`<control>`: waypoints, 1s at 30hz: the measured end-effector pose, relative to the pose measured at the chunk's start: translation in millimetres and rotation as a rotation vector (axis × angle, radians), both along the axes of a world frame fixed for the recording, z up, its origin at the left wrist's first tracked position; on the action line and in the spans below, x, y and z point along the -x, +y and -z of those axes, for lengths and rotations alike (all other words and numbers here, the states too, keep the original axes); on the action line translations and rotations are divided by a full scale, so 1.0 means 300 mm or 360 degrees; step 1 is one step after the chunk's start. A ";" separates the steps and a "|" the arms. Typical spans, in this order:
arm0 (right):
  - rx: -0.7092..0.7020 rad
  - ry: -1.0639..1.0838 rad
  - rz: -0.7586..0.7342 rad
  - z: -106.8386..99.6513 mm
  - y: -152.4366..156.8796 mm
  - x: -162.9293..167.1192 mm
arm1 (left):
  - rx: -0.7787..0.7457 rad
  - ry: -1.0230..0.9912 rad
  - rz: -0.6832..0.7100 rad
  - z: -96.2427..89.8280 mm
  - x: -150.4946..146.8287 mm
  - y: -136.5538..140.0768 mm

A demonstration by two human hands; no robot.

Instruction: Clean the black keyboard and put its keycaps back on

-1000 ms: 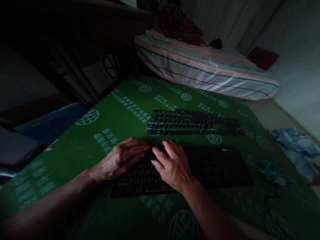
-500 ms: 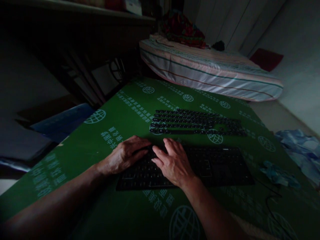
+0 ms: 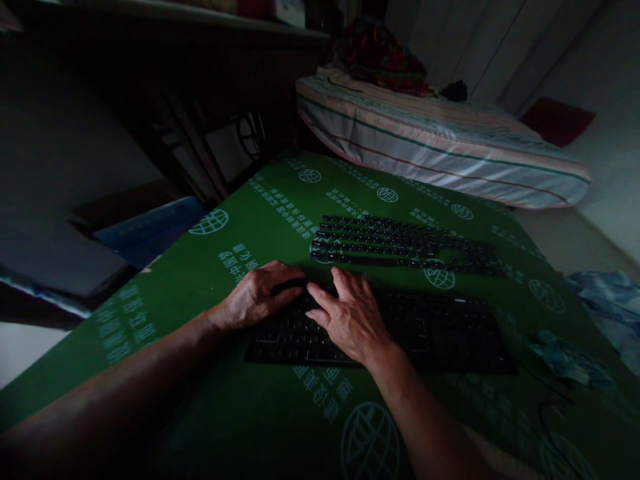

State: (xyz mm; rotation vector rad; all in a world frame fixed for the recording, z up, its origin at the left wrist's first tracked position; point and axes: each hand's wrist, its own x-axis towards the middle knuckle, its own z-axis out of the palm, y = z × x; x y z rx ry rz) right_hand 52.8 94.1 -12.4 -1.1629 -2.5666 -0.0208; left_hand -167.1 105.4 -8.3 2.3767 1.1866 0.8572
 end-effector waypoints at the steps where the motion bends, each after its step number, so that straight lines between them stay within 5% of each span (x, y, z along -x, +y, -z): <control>1: -0.0007 0.0031 -0.0002 0.002 0.000 -0.002 | 0.0064 -0.0068 -0.0048 0.000 0.002 0.001; 6: -0.0029 0.0337 0.0065 0.017 -0.002 -0.021 | 0.0489 -0.0596 -0.0293 0.007 0.016 0.009; 12: -0.0087 0.0474 0.0122 0.032 0.003 -0.032 | 0.0664 -0.0887 -0.0254 0.016 0.027 0.017; 20: -0.0060 0.0675 0.0154 0.038 0.014 -0.044 | 0.0057 0.0075 0.0290 -0.014 0.016 -0.016; 30: -0.0027 0.0723 0.0163 0.042 0.020 -0.048 | -0.0052 0.0699 0.0274 -0.039 -0.025 0.005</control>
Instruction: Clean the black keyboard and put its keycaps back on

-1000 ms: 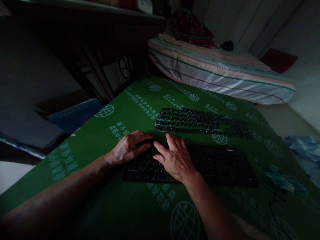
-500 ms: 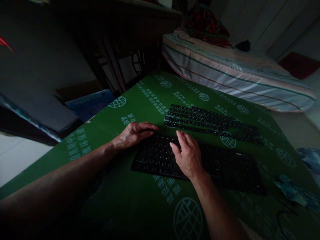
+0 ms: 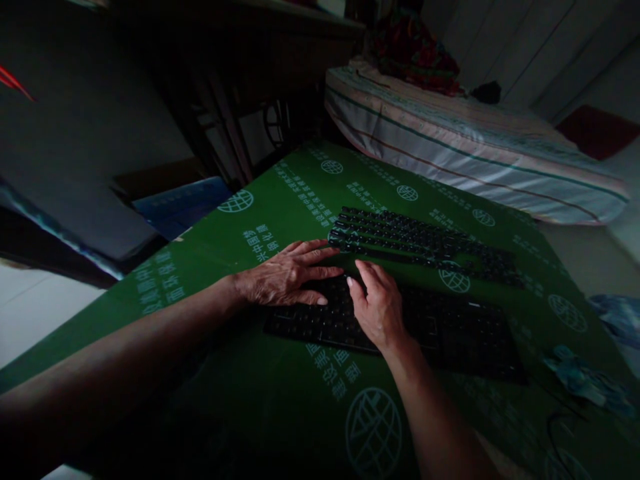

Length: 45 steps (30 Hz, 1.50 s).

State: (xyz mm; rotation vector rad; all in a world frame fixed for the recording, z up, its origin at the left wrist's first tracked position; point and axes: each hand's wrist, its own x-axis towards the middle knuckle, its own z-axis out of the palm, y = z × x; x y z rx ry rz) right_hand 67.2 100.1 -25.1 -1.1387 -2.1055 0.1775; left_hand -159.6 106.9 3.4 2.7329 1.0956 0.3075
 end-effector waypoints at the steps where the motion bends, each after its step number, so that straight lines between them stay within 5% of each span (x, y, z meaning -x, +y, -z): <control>1: 0.0003 0.0000 0.0001 0.000 0.000 -0.001 | 0.0004 0.0017 -0.0002 -0.001 -0.001 0.001; 34: 0.0046 0.0061 -0.0040 0.005 0.010 -0.011 | 0.0086 -0.0157 -0.0043 0.000 0.137 0.028; 45: 0.0043 0.0162 -0.0053 0.012 0.022 -0.025 | 0.0188 -0.0461 -0.0290 0.007 0.220 -0.010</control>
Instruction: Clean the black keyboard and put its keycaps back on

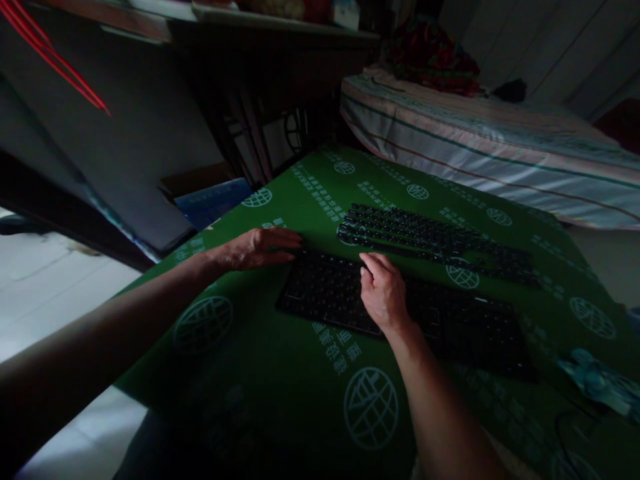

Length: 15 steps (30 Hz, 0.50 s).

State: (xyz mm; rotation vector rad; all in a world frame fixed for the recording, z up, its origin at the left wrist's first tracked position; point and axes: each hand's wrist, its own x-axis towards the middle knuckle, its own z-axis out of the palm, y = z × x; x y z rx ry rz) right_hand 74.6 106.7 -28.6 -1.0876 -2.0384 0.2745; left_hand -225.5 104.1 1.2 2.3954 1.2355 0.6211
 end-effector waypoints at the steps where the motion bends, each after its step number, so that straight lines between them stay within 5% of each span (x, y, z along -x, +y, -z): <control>1: -0.0001 0.0012 0.0002 -0.002 0.001 0.000 | 0.0012 -0.0032 -0.0034 0.005 0.001 -0.002; 15: 0.0018 0.0085 -0.0054 0.001 0.012 -0.009 | 0.0162 -0.0272 -0.0576 0.003 -0.055 -0.025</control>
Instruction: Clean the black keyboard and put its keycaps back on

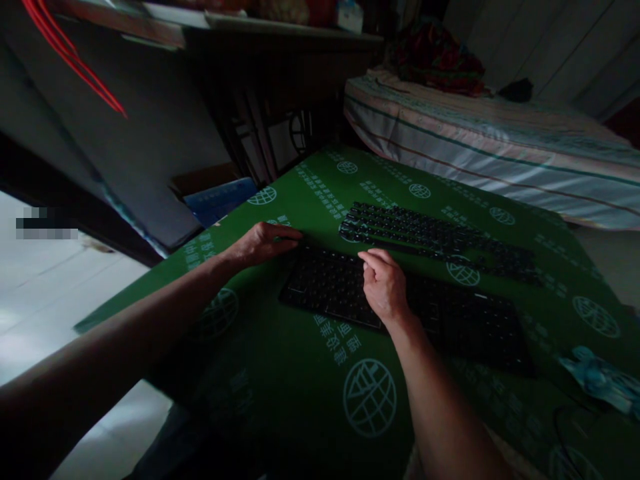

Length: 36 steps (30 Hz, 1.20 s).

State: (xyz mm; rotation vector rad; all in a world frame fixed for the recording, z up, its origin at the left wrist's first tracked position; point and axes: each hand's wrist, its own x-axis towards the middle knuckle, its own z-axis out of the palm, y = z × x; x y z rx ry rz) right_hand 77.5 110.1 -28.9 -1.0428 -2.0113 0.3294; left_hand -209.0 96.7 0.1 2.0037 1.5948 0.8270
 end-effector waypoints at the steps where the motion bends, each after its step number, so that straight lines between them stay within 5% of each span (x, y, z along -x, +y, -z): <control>1: -0.0003 -0.0016 0.0000 0.000 0.000 0.000 | -0.0005 0.0000 -0.0021 0.001 -0.001 0.002; 7: -0.0024 -0.0159 -0.0024 0.001 -0.008 0.007 | -0.0013 -0.0006 -0.0045 -0.004 -0.042 0.014; 21: -0.0171 -0.0405 0.0082 -0.011 -0.034 0.053 | -0.0375 0.0214 0.0461 0.012 -0.169 0.049; 36: -0.0131 -0.0257 0.0191 0.006 -0.038 0.083 | -0.0169 0.0148 0.0432 0.027 -0.148 0.040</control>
